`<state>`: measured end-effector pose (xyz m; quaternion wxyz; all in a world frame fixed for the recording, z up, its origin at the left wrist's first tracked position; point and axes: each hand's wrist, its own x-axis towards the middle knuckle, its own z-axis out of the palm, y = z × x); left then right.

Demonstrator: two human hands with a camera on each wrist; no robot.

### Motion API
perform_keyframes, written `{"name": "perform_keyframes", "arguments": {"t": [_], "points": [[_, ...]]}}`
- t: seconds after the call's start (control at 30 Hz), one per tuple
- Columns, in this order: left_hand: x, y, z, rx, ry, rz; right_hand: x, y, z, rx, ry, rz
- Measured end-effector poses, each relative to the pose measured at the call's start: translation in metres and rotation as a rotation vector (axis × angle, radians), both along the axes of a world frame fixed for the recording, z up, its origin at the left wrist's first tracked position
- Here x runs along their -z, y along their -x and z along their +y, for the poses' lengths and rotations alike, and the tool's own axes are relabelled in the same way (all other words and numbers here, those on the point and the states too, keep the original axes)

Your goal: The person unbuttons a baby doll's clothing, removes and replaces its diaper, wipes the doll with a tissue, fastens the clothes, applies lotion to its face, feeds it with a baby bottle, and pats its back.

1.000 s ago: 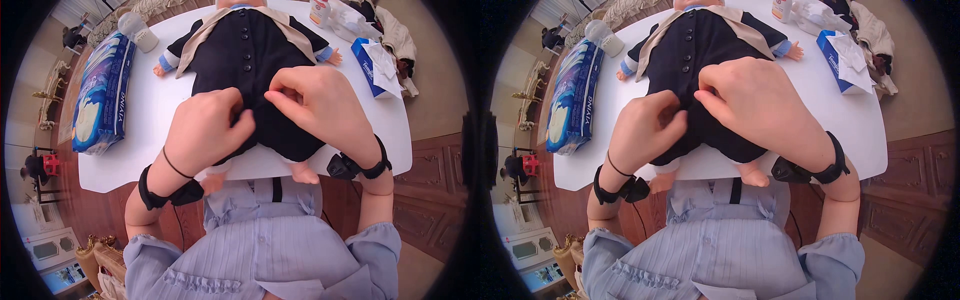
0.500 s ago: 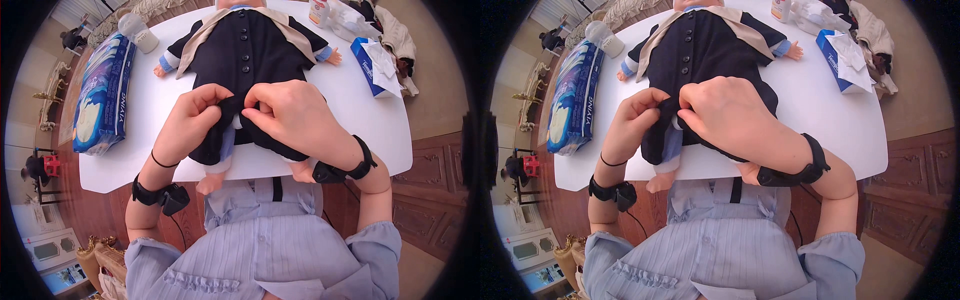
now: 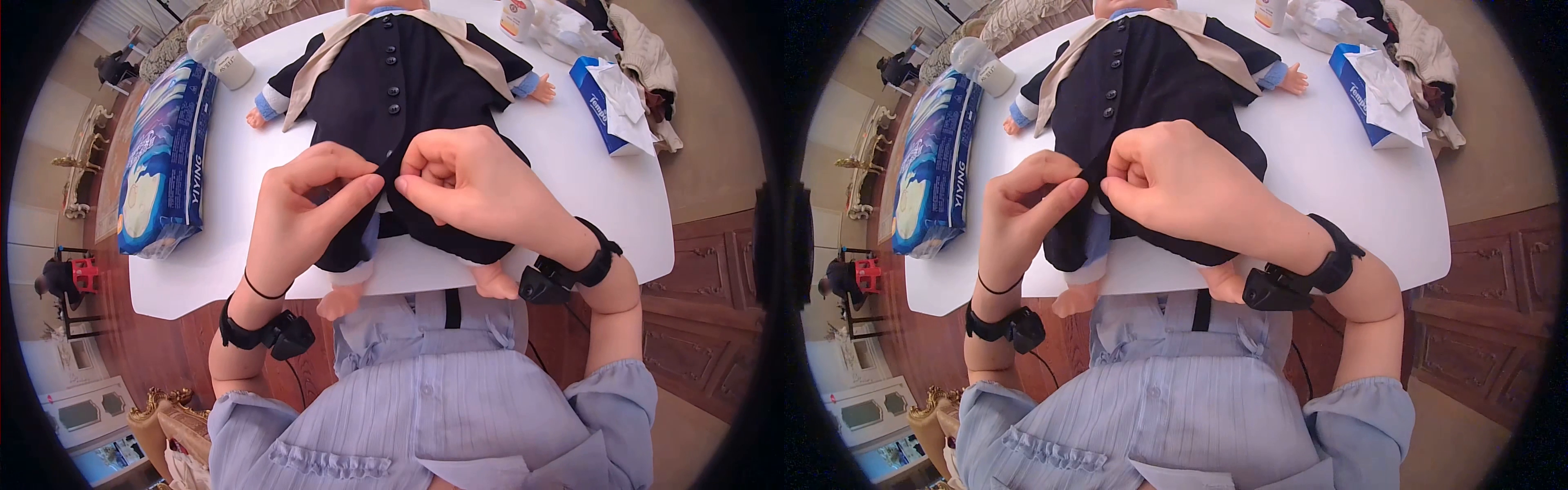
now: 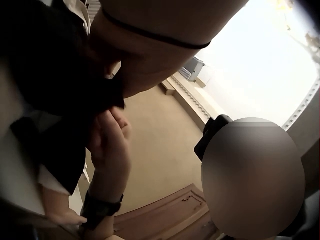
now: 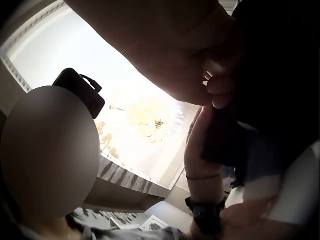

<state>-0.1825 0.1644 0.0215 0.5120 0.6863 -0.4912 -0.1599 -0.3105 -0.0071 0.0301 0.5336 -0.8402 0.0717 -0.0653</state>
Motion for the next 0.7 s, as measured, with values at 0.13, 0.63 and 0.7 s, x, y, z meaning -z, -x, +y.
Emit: {"name": "perform_keyframes", "arguments": {"t": [0.13, 0.63, 0.7], "points": [[-0.002, 0.006, 0.003, -0.079, -0.021, 0.165, -0.005, 0.0, 0.001, 0.027, -0.198, 0.01], [-0.005, 0.024, 0.005, -0.146, 0.021, 0.034, 0.004, -0.001, 0.007, 0.086, -0.377, -0.053], [-0.003, 0.024, 0.002, -0.122, 0.009, 0.188, 0.005, -0.002, 0.005, 0.057, -0.436, -0.082]]}}
